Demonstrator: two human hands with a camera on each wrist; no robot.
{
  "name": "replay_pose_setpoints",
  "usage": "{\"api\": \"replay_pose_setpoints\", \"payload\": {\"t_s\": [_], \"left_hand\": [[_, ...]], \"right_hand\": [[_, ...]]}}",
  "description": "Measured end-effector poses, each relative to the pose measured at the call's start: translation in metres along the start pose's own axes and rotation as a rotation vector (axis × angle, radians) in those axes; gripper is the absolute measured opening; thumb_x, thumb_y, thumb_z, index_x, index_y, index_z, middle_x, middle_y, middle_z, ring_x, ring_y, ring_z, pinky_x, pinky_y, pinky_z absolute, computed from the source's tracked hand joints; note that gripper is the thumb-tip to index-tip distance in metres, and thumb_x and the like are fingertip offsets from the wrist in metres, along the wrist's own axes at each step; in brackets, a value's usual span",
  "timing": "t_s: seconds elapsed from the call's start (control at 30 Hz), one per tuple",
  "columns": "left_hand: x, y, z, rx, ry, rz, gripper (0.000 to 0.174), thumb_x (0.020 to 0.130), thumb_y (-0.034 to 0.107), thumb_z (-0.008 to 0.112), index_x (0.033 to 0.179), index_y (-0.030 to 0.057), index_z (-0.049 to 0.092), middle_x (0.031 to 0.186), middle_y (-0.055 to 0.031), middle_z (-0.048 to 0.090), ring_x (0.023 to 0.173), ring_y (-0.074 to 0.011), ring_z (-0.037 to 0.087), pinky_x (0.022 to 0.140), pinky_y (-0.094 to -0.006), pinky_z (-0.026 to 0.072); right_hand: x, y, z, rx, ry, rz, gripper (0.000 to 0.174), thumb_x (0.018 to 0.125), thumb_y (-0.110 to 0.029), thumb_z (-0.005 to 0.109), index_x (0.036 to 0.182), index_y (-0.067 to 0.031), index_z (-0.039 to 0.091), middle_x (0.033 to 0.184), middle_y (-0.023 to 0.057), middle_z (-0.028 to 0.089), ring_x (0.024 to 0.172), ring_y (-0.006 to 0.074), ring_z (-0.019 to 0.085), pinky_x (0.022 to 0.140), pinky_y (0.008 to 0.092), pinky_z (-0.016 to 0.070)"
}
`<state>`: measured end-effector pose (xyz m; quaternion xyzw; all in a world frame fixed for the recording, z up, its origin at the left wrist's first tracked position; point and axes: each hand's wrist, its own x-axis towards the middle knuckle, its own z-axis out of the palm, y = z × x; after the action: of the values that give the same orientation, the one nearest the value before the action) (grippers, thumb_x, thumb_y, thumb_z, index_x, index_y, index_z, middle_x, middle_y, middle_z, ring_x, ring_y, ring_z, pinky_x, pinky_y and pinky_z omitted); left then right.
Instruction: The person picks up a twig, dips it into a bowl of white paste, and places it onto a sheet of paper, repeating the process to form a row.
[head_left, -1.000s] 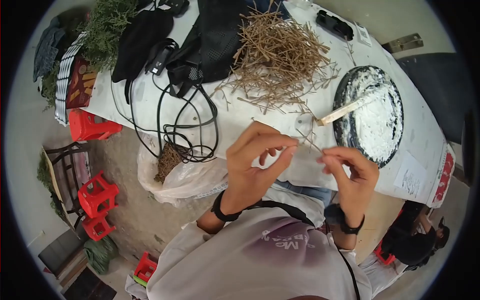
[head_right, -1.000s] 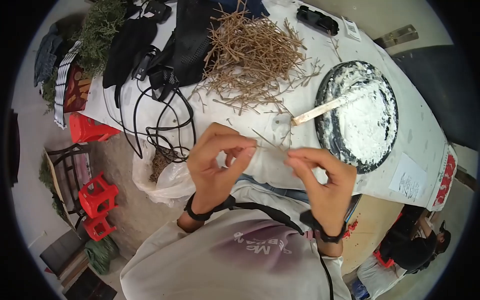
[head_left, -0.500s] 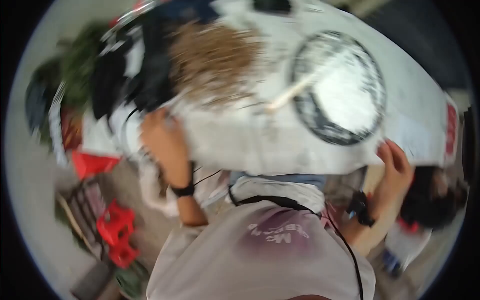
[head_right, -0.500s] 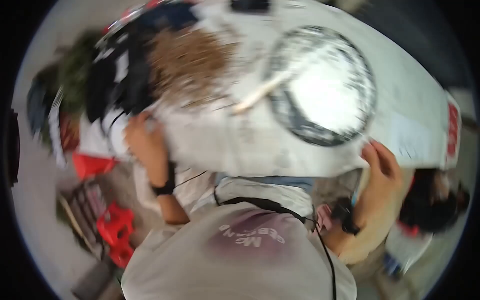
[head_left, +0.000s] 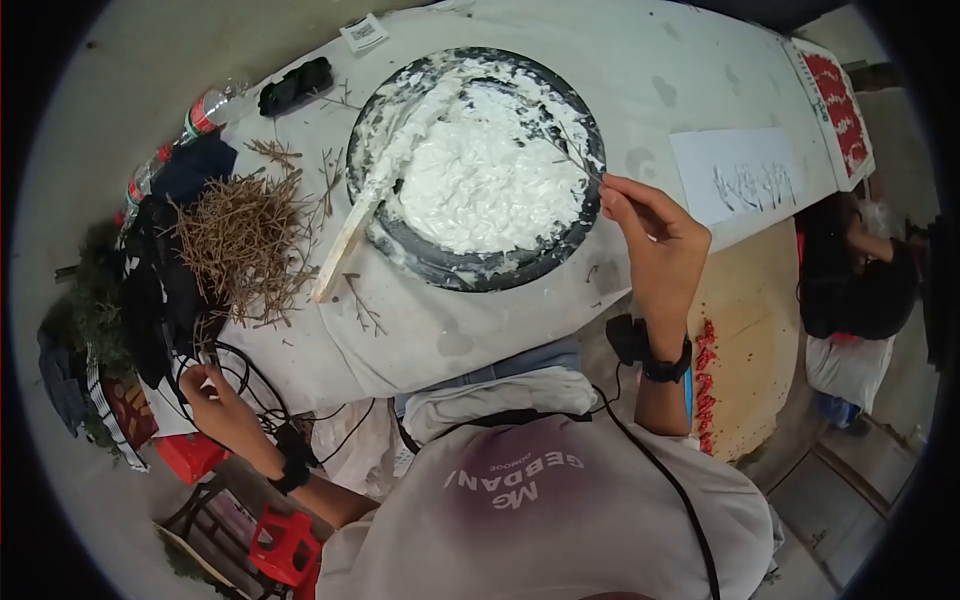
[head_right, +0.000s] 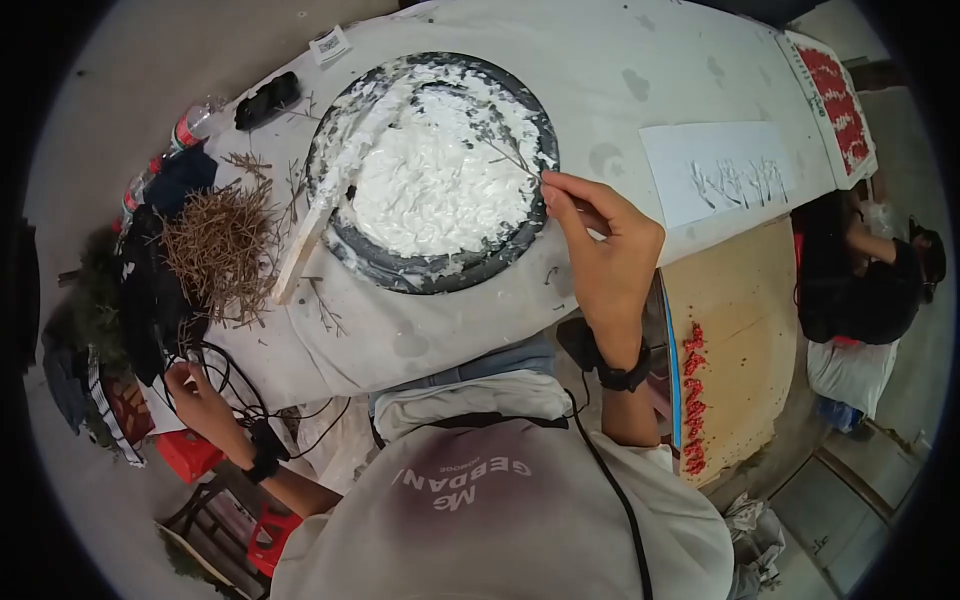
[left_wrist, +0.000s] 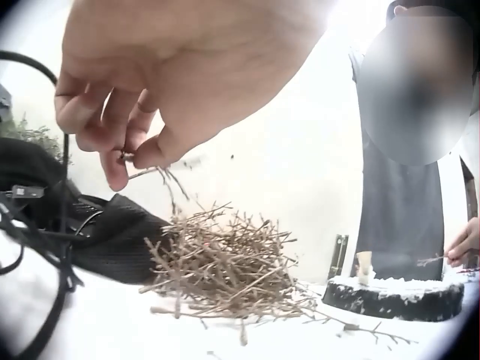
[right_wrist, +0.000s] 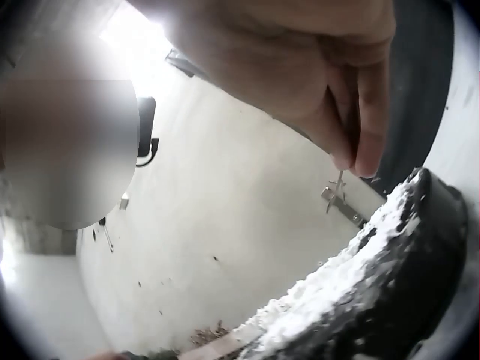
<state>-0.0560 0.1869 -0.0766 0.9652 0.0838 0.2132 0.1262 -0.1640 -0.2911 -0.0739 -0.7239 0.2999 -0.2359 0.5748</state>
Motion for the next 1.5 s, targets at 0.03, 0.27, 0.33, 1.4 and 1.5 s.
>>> {"api": "replay_pose_setpoints", "payload": {"t_s": [0.03,0.27,0.33,1.4,1.5], "left_hand": [[-0.003,0.011,-0.005,-0.057,-0.007,-0.049,0.016,0.103,0.014,0.068,0.111,0.0003,0.065,0.099,-0.0133,0.071,0.08,-0.0276,0.062,0.073,-0.041,0.0504],[-0.079,0.102,0.018,-0.653,0.191,-0.028,0.017,0.108,0.015,0.063,0.112,-0.0011,0.059,0.099,-0.0117,0.07,0.077,-0.014,0.06,0.063,-0.0272,0.0474],[-0.116,0.109,0.036,-0.885,0.241,0.092,0.011,0.106,0.004,0.061,0.114,0.0001,0.056,0.094,-0.013,0.067,0.075,-0.0151,0.059,0.061,-0.0249,0.0465],[-0.142,0.123,0.079,-1.158,-0.243,-0.194,0.008,0.108,0.007,0.056,0.112,0.0019,0.051,0.092,-0.0107,0.066,0.061,-0.0064,0.047,0.051,-0.0209,0.0366],[-0.137,0.119,0.077,-1.273,-0.348,-0.202,0.008,0.108,0.007,0.056,0.111,0.0024,0.051,0.091,-0.0111,0.066,0.058,-0.007,0.046,0.05,-0.021,0.0364]], "right_hand": [[0.003,0.001,-0.001,-0.075,0.008,-0.033,0.019,0.094,0.0,0.078,0.112,0.003,0.079,0.102,0.009,0.08,0.088,0.0126,0.073,0.08,0.0244,0.0584],[0.024,0.017,0.001,-0.501,-0.024,-0.507,0.015,0.09,0.001,0.078,0.106,0.0005,0.077,0.095,0.0092,0.076,0.082,0.021,0.071,0.075,0.0327,0.0568],[0.028,0.021,0.003,-0.626,-0.069,-0.711,0.014,0.088,0.002,0.078,0.101,0.0006,0.075,0.094,0.0104,0.071,0.083,0.0271,0.068,0.074,0.0377,0.055],[-0.037,0.022,0.034,-0.574,0.192,-0.429,0.011,0.089,-0.002,0.082,0.1,-0.0009,0.08,0.092,0.0085,0.078,0.076,0.0153,0.068,0.068,0.0276,0.0527],[-0.037,0.022,0.034,-0.645,0.184,-0.477,0.011,0.087,-0.001,0.082,0.099,-0.0014,0.08,0.093,0.0095,0.078,0.077,0.0183,0.069,0.068,0.0298,0.0535]]}}
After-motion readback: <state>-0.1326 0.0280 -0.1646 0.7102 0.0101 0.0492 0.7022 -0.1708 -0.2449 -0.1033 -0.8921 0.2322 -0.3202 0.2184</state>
